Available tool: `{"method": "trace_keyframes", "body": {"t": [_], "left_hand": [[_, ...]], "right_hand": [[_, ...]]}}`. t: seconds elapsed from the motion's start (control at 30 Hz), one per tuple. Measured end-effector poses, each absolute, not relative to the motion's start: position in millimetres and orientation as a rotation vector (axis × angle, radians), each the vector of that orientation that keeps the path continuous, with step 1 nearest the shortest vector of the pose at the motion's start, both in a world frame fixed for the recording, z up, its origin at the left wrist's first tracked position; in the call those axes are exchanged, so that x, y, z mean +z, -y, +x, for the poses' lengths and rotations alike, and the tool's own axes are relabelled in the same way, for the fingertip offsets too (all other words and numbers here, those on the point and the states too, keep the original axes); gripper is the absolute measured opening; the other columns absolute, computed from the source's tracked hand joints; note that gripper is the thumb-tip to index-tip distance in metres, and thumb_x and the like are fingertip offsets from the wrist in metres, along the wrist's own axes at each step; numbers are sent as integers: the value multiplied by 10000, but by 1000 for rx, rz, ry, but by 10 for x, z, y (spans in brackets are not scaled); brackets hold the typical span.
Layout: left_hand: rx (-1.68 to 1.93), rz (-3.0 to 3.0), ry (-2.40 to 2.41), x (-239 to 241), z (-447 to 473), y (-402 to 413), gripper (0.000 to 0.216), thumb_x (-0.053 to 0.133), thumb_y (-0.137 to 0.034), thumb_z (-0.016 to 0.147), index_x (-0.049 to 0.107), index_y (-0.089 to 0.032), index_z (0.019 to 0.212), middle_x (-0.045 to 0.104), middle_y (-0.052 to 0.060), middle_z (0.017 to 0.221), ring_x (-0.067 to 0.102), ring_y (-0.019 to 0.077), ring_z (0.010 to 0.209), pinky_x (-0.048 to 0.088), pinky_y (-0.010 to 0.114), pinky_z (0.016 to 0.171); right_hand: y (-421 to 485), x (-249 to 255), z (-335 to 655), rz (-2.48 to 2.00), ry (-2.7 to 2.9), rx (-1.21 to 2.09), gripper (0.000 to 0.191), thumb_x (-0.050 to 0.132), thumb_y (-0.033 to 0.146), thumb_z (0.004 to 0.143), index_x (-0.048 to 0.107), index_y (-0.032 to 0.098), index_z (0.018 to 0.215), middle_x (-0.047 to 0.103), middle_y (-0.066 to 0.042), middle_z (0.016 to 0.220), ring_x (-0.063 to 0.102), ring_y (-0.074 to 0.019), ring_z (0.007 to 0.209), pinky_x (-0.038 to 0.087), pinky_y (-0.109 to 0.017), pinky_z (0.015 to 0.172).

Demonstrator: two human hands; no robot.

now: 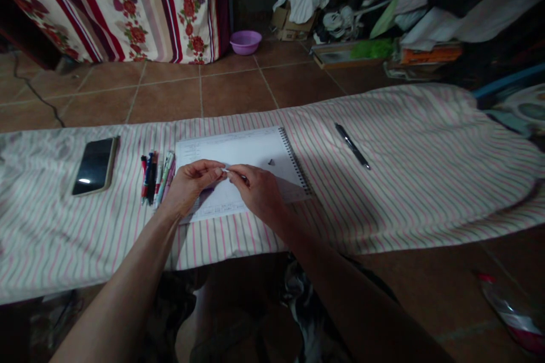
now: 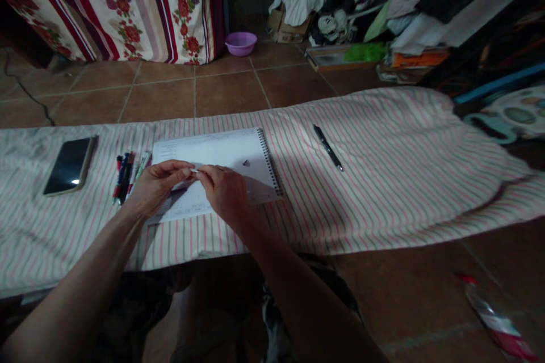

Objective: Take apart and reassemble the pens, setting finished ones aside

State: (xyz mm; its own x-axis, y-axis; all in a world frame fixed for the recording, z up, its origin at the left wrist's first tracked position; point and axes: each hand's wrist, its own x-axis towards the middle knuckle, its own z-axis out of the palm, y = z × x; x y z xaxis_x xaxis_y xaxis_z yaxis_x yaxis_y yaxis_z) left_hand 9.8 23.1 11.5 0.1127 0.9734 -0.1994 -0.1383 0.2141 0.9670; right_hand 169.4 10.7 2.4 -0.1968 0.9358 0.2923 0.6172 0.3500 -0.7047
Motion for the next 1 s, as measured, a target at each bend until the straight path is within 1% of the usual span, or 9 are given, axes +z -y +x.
{"method": "trace_keyframes", "body": {"t": [0.13,0.27,0.4,0.8,1.0], "left_hand": [[1053,1007,-1158,130,105,-224,229,772,-285,605,708,-158,784,706,41,730,636,123,667,491,223,667],[1031,1034,-1203,138,98,-217,235,771,-291,602,709,-160,787,705,34,727,630,120,640,486,216,616],[994,1072,-1246,120,60,-221,254,757,-319,619,709,-170,818,704,27,731,622,114,623,479,211,584],[937,1127,-1290,140,26,-225,267,728,-326,635,704,-166,847,703,25,739,614,116,626,472,229,588],[916,1158,-1316,128,-4,-231,299,713,-338,640,697,-157,877,700,27,753,612,119,634,475,246,612]], "right_hand": [[-114,19,1696,-1344,1960,574,214,464,253,883,652,194,967,704,-53,870,634,-164,797,443,-265,729],[-119,11,1699,-1335,1992,549,218,460,238,886,645,180,986,698,-67,909,628,-171,847,444,-271,769],[-132,-1,1698,-1321,2031,533,211,472,226,881,648,174,985,690,-71,897,619,-172,855,443,-275,778],[-177,-54,1641,-1299,2017,524,209,472,164,868,641,179,991,684,-64,902,613,-167,856,447,-278,784],[-189,-105,1600,-1296,2020,516,187,499,208,863,645,177,977,696,-68,895,629,-181,835,453,-288,768]]}}
